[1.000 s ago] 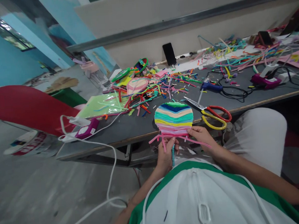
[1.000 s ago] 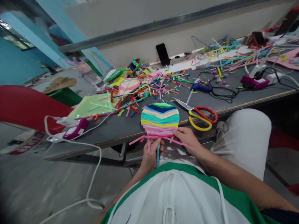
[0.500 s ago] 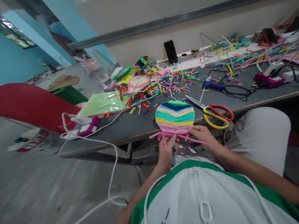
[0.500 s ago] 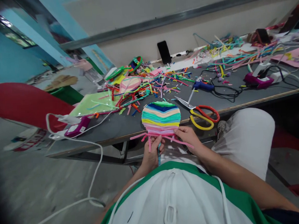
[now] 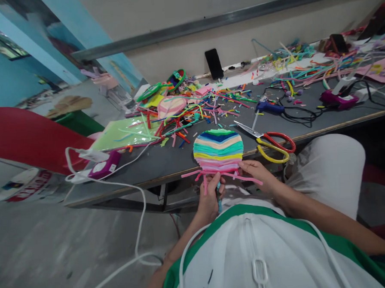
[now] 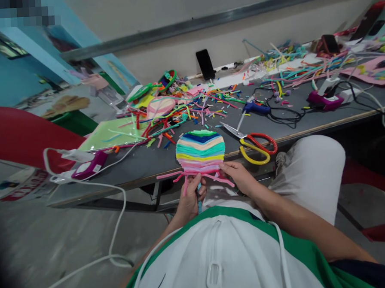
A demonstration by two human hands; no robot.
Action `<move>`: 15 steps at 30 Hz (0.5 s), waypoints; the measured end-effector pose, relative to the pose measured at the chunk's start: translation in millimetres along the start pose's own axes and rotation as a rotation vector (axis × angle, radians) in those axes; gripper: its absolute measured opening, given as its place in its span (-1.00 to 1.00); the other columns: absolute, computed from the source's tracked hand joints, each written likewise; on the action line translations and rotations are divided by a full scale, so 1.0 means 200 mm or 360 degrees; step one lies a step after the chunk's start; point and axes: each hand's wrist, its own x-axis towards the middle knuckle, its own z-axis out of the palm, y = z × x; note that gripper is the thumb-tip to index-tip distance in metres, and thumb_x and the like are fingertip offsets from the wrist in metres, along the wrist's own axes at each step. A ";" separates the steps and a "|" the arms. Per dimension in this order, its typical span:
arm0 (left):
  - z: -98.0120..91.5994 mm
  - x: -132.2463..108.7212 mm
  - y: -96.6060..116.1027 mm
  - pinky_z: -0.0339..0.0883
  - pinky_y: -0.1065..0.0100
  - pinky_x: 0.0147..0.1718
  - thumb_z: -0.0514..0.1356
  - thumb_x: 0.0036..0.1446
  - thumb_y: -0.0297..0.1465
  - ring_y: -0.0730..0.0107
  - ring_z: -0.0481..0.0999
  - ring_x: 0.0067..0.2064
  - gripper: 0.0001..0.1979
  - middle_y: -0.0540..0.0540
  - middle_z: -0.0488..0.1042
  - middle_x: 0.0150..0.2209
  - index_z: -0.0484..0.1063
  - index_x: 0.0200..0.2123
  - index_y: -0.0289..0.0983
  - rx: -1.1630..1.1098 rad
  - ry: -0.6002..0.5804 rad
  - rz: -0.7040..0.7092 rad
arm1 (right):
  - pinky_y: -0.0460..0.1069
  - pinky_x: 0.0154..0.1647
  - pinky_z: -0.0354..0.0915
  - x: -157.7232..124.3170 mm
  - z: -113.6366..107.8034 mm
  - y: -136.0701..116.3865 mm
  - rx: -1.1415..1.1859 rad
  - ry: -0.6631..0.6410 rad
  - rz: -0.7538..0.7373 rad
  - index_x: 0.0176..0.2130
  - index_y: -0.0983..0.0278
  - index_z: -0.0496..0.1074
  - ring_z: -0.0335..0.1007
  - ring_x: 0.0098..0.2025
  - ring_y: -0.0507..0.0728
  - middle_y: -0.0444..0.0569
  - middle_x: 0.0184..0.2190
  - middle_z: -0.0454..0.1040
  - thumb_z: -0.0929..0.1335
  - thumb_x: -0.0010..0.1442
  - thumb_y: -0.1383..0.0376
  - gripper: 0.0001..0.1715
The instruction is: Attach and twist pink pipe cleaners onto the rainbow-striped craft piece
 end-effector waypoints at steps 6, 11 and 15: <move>-0.02 0.02 0.01 -0.16 0.58 -0.78 0.34 -0.07 -0.19 0.75 0.11 -0.67 -0.66 0.08 0.33 -0.49 0.31 -0.44 -0.30 -0.0126 -0.0058 -0.0170 | -0.08 -0.45 0.09 -0.01 0.00 -0.01 0.0013 -0.0043 -0.0029 -0.52 0.30 0.36 0.15 -0.50 0.00 -0.15 -0.56 0.29 0.36 0.08 -0.02 -0.56; -0.01 0.01 0.01 -0.14 0.56 -0.78 0.33 -0.09 -0.14 0.75 0.11 -0.67 -0.62 0.06 0.33 -0.49 0.32 -0.47 -0.32 -0.0064 0.0014 -0.0134 | -0.07 -0.42 0.14 -0.02 0.00 0.00 -0.0275 0.0108 -0.0117 -0.49 0.29 0.38 0.21 -0.47 0.03 -0.14 -0.54 0.35 0.32 0.11 0.01 -0.59; 0.01 0.00 0.01 -0.10 0.54 -0.76 0.32 -0.07 -0.14 0.73 0.14 -0.67 -0.63 0.04 0.35 -0.49 0.33 -0.50 -0.33 -0.0048 0.0027 -0.0042 | -0.05 -0.35 0.22 -0.04 0.02 0.01 -0.0648 0.0225 -0.0263 -0.36 0.27 0.35 0.30 -0.39 0.06 -0.11 -0.43 0.41 0.33 0.07 0.20 -0.83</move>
